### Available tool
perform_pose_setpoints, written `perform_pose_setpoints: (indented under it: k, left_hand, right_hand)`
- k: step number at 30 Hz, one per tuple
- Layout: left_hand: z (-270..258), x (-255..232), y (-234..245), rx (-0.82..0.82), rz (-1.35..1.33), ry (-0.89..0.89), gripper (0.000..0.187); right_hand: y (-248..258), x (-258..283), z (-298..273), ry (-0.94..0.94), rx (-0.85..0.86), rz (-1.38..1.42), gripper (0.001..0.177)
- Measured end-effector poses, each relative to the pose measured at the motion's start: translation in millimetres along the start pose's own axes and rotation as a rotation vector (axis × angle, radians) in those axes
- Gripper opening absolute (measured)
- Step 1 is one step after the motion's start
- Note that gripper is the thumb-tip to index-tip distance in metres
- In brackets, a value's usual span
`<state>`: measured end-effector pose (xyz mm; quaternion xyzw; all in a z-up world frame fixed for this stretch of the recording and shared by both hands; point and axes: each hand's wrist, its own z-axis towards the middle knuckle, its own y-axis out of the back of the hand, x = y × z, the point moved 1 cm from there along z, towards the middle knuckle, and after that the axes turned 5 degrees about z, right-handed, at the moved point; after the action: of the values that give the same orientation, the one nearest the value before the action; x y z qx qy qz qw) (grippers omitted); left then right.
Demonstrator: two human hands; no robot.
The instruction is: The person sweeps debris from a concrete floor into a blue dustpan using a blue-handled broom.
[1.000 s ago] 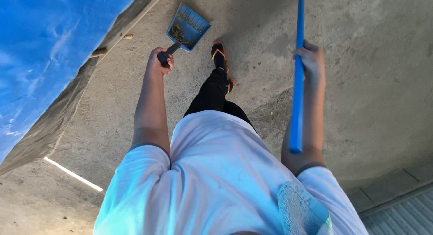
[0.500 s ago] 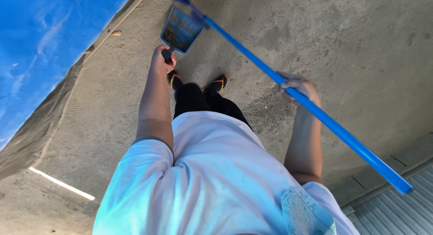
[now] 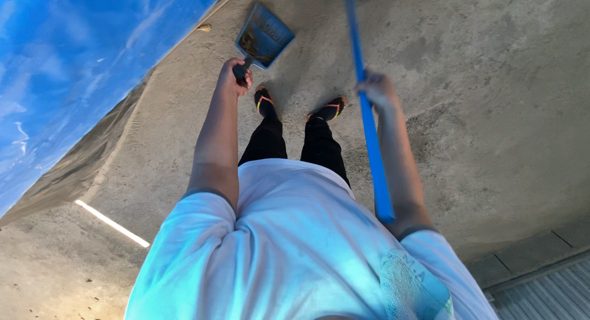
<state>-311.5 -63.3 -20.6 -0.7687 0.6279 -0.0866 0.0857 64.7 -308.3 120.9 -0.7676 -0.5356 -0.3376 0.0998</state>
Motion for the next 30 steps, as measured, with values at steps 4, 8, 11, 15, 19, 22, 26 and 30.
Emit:
perform_pose_setpoints:
  k: [4, 8, 11, 15, 19, 22, 26, 30]
  left_hand:
    - [7, -15, 16, -0.042, -0.001, -0.05, 0.029]
    - [3, -32, 32, -0.018, -0.051, -0.04, 0.027]
    - [-7, -40, 47, 0.032, -0.029, 0.006, 0.027]
    - [-21, -47, 74, 0.098, -0.025, 0.002, 0.027]
    - [-29, -60, 91, 0.036, -0.031, -0.026, 0.026]
    - [-30, -75, 98, -0.015, -0.041, -0.059, 0.028]
    - [-25, -89, 99, -0.039, -0.09, -0.088, 0.029]
    - [-27, -96, 100, -0.013, -0.107, -0.079, 0.031]
  right_hand:
    - [-11, -6, -52, -0.196, 0.332, 0.474, 0.07]
    - [16, 37, -119, -0.093, 0.448, 0.556, 0.069]
    - [29, 68, -149, -0.232, 0.328, 0.54, 0.07]
    - [8, 84, -133, 0.007, 0.126, 0.332, 0.064]
    - [-35, 70, -56, 0.217, -0.036, 0.022, 0.054]
    - [-88, 53, 4, 0.125, -0.066, 0.03, 0.035]
    - [-136, 29, 4, 0.07, 0.038, -0.149, 0.05]
    - [-124, 38, -54, -0.1, 0.204, -0.007, 0.06]
